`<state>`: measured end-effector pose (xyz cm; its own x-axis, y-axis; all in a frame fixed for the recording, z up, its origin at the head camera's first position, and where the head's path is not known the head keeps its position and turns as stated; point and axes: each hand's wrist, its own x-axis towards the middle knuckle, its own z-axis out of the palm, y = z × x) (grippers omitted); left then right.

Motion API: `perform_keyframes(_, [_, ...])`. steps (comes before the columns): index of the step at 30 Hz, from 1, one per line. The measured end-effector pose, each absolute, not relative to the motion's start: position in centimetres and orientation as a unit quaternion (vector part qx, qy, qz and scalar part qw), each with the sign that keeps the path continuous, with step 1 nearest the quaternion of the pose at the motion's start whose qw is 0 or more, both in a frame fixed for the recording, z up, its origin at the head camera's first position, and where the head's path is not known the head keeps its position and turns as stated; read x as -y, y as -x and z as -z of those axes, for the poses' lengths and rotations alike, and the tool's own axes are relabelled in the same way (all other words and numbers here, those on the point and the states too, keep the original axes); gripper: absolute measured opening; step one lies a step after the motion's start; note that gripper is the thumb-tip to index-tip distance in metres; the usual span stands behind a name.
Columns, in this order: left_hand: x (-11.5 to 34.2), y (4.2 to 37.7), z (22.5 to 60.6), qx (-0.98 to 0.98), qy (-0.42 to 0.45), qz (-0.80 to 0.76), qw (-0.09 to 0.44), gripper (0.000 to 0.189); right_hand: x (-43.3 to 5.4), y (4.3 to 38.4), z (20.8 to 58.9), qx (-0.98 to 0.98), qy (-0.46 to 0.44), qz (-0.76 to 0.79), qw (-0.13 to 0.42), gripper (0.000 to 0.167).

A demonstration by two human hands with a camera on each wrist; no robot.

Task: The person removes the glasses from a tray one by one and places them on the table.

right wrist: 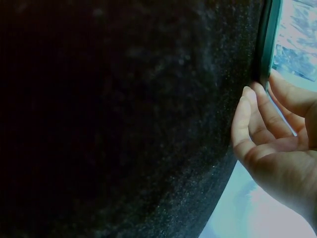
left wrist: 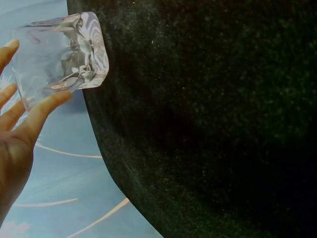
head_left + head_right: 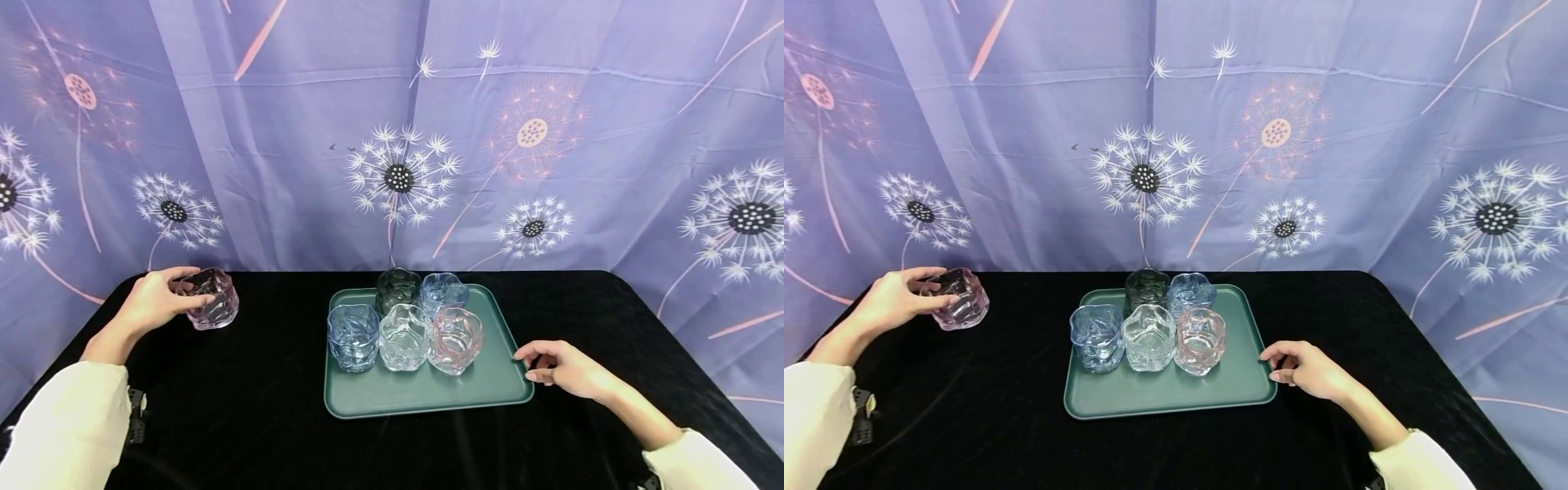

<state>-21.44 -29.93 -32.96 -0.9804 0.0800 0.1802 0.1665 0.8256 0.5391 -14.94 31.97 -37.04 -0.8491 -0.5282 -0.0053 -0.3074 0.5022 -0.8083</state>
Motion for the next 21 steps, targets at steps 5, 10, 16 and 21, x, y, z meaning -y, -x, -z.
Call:
perform_keyframes(5, [30.0,21.4,33.16,0.95,0.059,0.297,0.074,0.067,-31.91,14.98,37.01,-0.858,0.24,0.435,0.13,0.023])
perform_keyframes(10, [30.1,21.29,33.25,0.948,0.053,0.308,0.067,0.069,-31.91,14.95,36.97,-0.858,0.239,0.435,0.13,0.022])
perform_keyframes(16, [30.24,20.92,33.28,0.945,0.048,0.317,0.057,0.072,-31.92,14.95,36.96,-0.858,0.241,0.434,0.13,0.023])
perform_keyframes(21, [30.07,20.83,32.96,0.943,0.045,0.324,0.052,0.073,-31.88,14.94,36.98,-0.858,0.242,0.435,0.129,0.023])
